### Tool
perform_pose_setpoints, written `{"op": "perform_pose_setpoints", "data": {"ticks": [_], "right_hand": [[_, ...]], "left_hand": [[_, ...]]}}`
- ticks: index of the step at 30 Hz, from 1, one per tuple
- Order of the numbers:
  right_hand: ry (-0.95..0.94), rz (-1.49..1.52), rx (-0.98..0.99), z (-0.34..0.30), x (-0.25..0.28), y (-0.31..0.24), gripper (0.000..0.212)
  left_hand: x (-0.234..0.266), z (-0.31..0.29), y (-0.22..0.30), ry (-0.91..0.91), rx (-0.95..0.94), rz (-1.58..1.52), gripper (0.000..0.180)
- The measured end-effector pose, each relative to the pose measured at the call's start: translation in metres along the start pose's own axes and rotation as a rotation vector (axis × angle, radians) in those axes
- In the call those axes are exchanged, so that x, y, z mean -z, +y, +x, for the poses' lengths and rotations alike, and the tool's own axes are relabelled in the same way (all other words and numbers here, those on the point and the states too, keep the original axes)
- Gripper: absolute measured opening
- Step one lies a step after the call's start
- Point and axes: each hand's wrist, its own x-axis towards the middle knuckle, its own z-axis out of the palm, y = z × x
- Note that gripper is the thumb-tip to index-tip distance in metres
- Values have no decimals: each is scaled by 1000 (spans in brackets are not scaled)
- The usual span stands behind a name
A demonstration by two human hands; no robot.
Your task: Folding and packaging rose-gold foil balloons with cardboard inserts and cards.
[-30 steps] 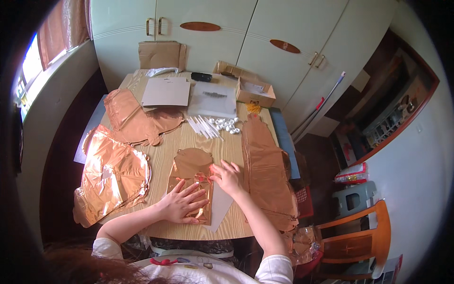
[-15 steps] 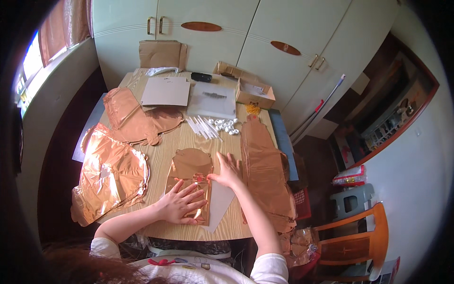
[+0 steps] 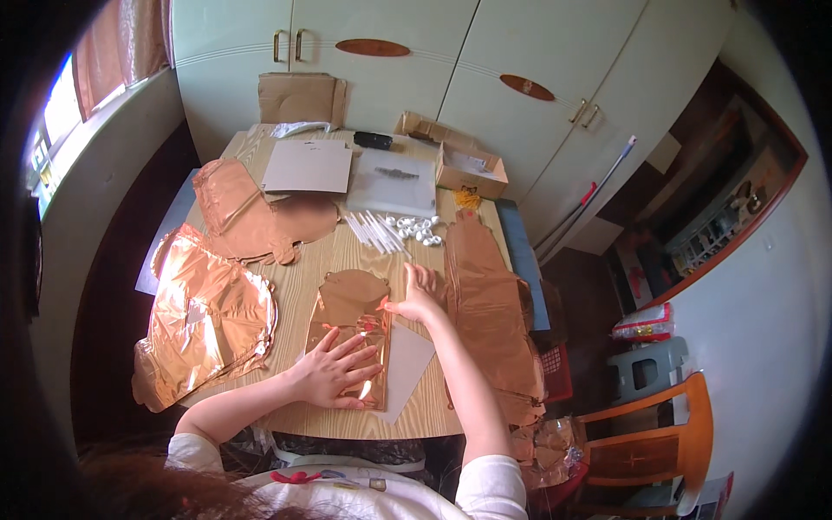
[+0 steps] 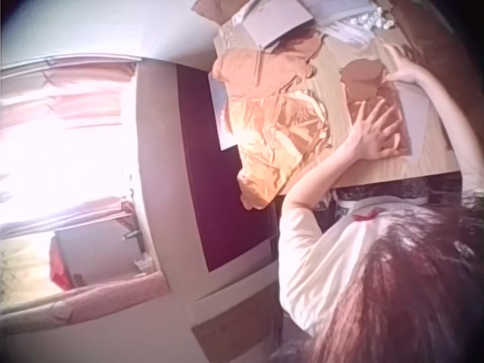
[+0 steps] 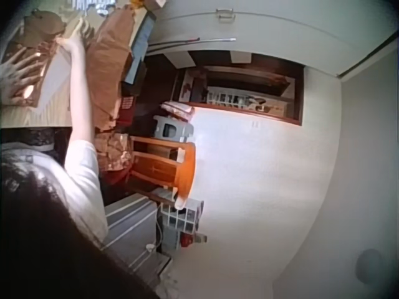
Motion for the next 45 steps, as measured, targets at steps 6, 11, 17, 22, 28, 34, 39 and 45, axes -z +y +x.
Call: {"op": "perform_pose_setpoints", "data": {"ticks": [6, 11, 17, 22, 28, 34, 39, 45], "right_hand": [[365, 89, 65, 7, -24, 24, 85], [280, -42, 142, -46, -17, 28, 52], [-10, -168, 91, -101, 8, 17, 50], [-127, 244, 47, -103, 16, 29, 43], [-33, 383, -18, -108, 81, 64, 20], [696, 123, 223, -187, 158, 2, 11], [844, 262, 511, -220, 124, -27, 10], [586, 702, 555, -218, 50, -28, 11]], "left_hand": [[-1, 4, 0, 18, -15, 23, 79], [-6, -2, -2, 40, -6, 21, 79], [-8, -5, 3, 52, -23, 20, 77], [-4, -13, 15, 46, -24, 23, 76], [-2, -25, 25, 53, -29, 0, 76], [3, -30, 23, 108, 2, -35, 75], [34, -58, 19, 340, 305, -406, 68], [47, -102, 11, 708, 398, -1214, 93]]}}
